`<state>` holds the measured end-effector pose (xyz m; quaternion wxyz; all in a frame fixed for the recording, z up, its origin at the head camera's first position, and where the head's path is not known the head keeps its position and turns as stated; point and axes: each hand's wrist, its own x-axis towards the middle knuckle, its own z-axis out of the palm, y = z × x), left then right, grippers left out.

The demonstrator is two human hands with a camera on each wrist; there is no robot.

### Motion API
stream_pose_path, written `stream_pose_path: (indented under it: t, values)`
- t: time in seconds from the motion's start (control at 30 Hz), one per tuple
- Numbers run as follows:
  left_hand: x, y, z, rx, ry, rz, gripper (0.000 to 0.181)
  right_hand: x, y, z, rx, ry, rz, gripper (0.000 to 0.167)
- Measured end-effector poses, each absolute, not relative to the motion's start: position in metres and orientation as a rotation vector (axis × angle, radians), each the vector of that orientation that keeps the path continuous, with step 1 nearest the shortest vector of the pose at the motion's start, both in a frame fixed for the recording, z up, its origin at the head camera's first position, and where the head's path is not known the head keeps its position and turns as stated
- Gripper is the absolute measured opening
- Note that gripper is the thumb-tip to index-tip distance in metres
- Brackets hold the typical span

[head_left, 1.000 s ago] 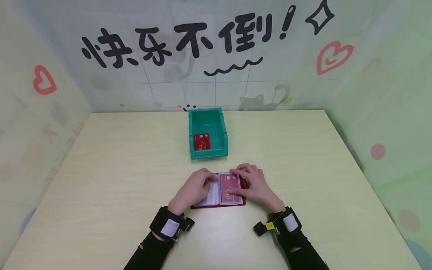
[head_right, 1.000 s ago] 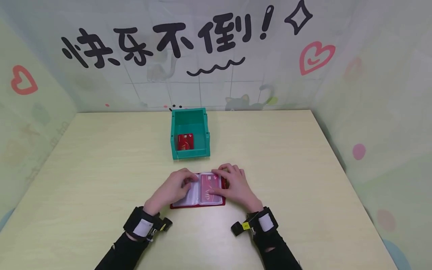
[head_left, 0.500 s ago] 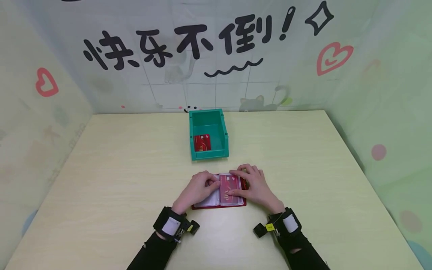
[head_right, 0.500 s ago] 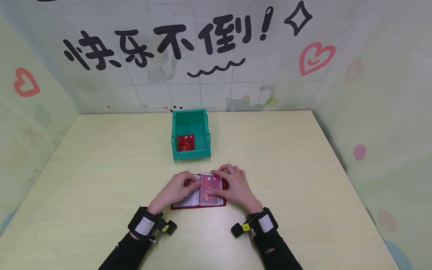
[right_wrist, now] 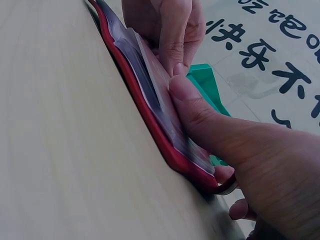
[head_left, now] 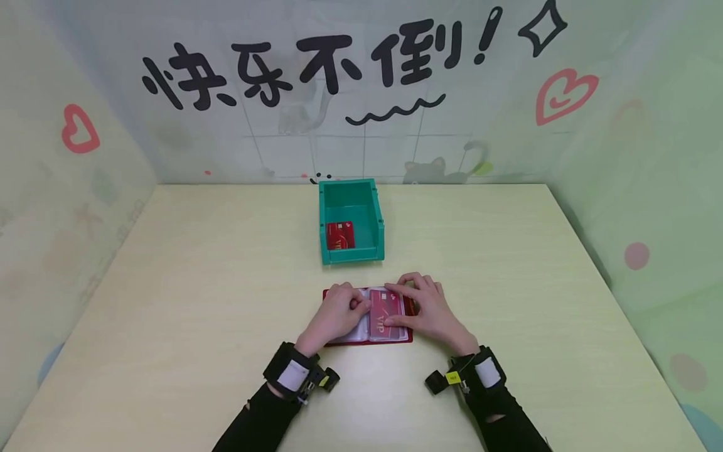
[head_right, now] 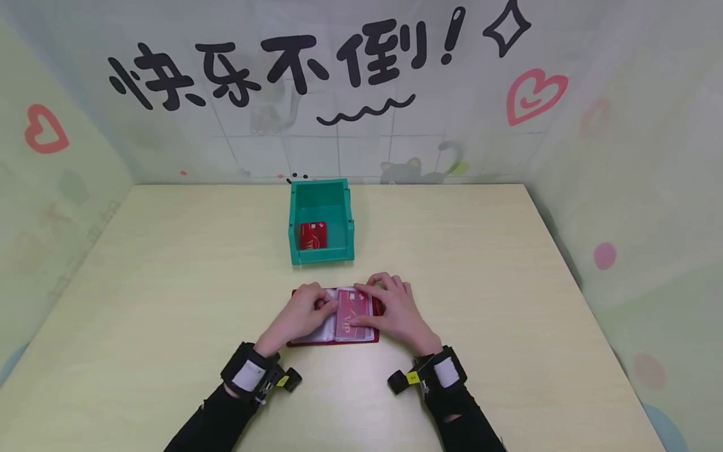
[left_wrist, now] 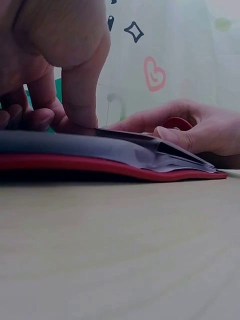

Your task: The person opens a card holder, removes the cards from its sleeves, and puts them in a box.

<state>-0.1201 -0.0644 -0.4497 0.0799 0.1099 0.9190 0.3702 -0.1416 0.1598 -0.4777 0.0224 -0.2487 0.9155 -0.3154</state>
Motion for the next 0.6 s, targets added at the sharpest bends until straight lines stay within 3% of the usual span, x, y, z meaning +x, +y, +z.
stream_pose_path:
  t: [0.6]
  values:
    - [-0.1183,-0.0622,-0.444,0.263,2.72,1.093,0.027,-0.1409,0.161,-0.4766,-0.762,2.833,-0.937,0.067]
